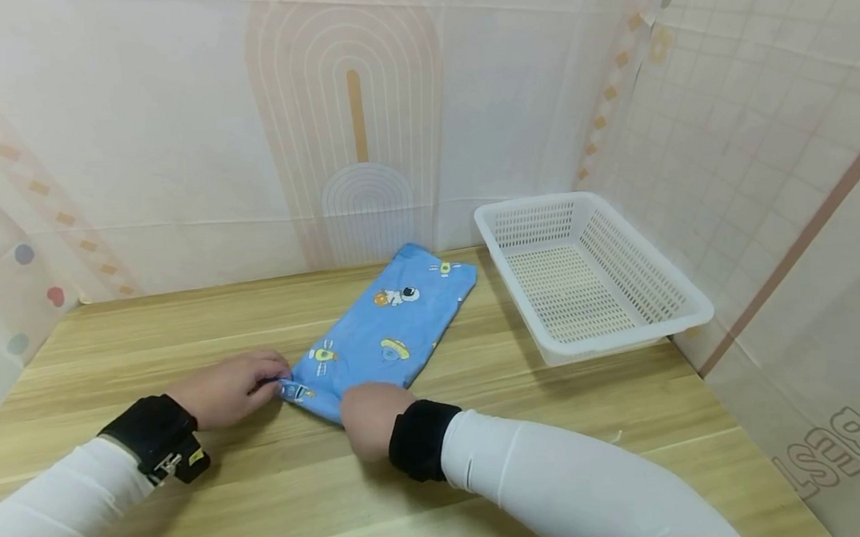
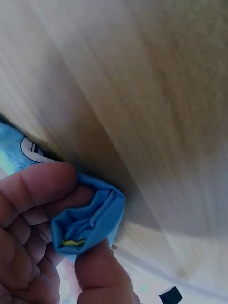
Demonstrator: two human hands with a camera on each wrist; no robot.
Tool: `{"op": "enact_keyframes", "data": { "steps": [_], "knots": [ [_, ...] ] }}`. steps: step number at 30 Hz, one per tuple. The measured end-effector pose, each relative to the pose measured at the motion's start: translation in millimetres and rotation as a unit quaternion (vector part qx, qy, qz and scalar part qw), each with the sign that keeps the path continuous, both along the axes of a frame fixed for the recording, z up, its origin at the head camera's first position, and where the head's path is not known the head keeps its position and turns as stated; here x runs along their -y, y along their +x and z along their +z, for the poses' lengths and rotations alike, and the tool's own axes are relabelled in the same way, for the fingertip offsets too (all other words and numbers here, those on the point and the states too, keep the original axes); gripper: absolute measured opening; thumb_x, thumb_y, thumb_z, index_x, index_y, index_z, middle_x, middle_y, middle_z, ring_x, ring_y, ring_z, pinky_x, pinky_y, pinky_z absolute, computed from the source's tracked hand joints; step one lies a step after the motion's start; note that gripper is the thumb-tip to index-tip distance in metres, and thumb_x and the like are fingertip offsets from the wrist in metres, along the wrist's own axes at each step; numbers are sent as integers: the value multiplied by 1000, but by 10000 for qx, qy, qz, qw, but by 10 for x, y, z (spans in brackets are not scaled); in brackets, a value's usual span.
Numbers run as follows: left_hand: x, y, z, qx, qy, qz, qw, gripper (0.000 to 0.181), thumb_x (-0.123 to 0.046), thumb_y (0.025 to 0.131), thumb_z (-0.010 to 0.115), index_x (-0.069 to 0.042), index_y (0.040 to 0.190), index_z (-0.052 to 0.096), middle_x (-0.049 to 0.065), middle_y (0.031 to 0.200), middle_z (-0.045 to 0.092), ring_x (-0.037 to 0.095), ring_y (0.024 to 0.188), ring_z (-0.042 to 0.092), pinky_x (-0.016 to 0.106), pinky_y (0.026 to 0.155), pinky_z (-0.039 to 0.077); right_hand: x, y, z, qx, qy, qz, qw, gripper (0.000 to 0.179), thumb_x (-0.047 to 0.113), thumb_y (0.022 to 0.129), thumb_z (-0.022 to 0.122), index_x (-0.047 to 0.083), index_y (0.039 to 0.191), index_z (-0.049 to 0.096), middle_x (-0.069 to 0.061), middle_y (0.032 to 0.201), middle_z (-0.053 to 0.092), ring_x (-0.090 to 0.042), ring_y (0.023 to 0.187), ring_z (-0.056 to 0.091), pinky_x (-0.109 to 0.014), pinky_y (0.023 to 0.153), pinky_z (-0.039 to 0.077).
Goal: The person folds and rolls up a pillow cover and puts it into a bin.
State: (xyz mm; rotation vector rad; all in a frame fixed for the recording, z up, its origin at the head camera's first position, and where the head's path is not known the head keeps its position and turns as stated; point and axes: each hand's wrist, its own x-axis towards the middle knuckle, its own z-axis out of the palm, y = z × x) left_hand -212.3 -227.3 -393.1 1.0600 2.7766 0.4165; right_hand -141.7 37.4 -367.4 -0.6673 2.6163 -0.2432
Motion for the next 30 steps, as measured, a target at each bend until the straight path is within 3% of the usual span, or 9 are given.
{"op": "enact_keyframes", "data": {
  "steps": [10,19,24,30],
  "knots": [
    [-30,-24,8,585,42,434,9973,17,-18,106,62,-15,118,74,-7,107,70,12,103,65,46,94,56,-49,-32,-6,135,-48,-143,9998,14,4,95,66,11,87,58,1,74,51,-14,63,48,-25,54,43],
    [-57,-75,-13,741,118,496,9959,5,-21,107,63,-19,111,66,-8,94,63,9,85,57,32,77,49,-97,-55,-40,79,-112,-147,9998,18,4,98,63,10,83,56,2,67,46,-12,57,43,-23,49,38],
    [-69,-76,-1,852,225,521,9947,6,-24,107,62,-20,103,64,-8,88,60,10,81,55,29,73,45,-123,-72,-48,8,-92,-223,9997,12,5,98,64,9,87,59,2,69,48,-12,57,44,-23,50,38],
    [-74,-64,-1,861,200,634,9941,8,-21,106,64,-24,100,66,-9,84,58,10,78,54,29,72,43,-144,-93,-41,-56,-71,-236,9997,3,7,99,64,9,100,67,0,80,61,-12,67,49,-22,60,44]
  ]
}}
